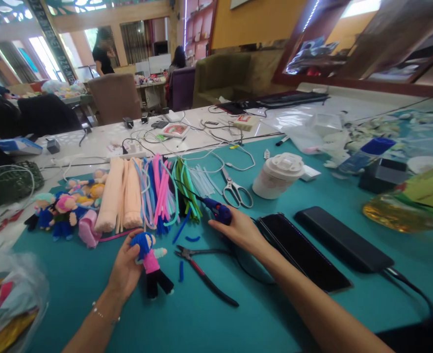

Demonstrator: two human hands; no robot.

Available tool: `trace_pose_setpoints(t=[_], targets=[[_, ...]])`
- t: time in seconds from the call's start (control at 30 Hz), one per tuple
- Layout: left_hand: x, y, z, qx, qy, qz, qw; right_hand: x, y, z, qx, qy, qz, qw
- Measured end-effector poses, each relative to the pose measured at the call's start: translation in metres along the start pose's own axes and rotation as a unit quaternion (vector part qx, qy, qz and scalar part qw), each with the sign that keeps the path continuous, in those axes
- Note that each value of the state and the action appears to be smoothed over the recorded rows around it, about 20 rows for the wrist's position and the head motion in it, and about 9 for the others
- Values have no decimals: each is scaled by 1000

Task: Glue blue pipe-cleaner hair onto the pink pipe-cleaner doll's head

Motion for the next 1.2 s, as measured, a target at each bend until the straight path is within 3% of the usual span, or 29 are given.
trace_pose_setpoints(t=[0.2,0.4,0.57,0.73,1.07,1.2], targets=[[2,4,8,31,9,14,999,-1,15,-18,15,9,-26,1000],[1,3,6,21,17,5,1000,-3,32,-32,34,12,-49,998],[-1,0,0,-6,11,2,1000,-5,28,-22,-1,66,-11,998],[-1,-2,-3,-13,4,-3,1000,-5,22,-8,-27,98,-21,995],[2,2,9,36,5,-1,999,6,32,-19,-56,110,-57,991],[3,4,12,45,13,0,999,8,47,-26,-25,136,-50,989]])
Point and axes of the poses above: each hand's wrist, its own y-axis away from the middle knuckle, its own z-axis out of the palm, x = y × z, the point moved 1 cm from there along -y, towards the middle knuckle
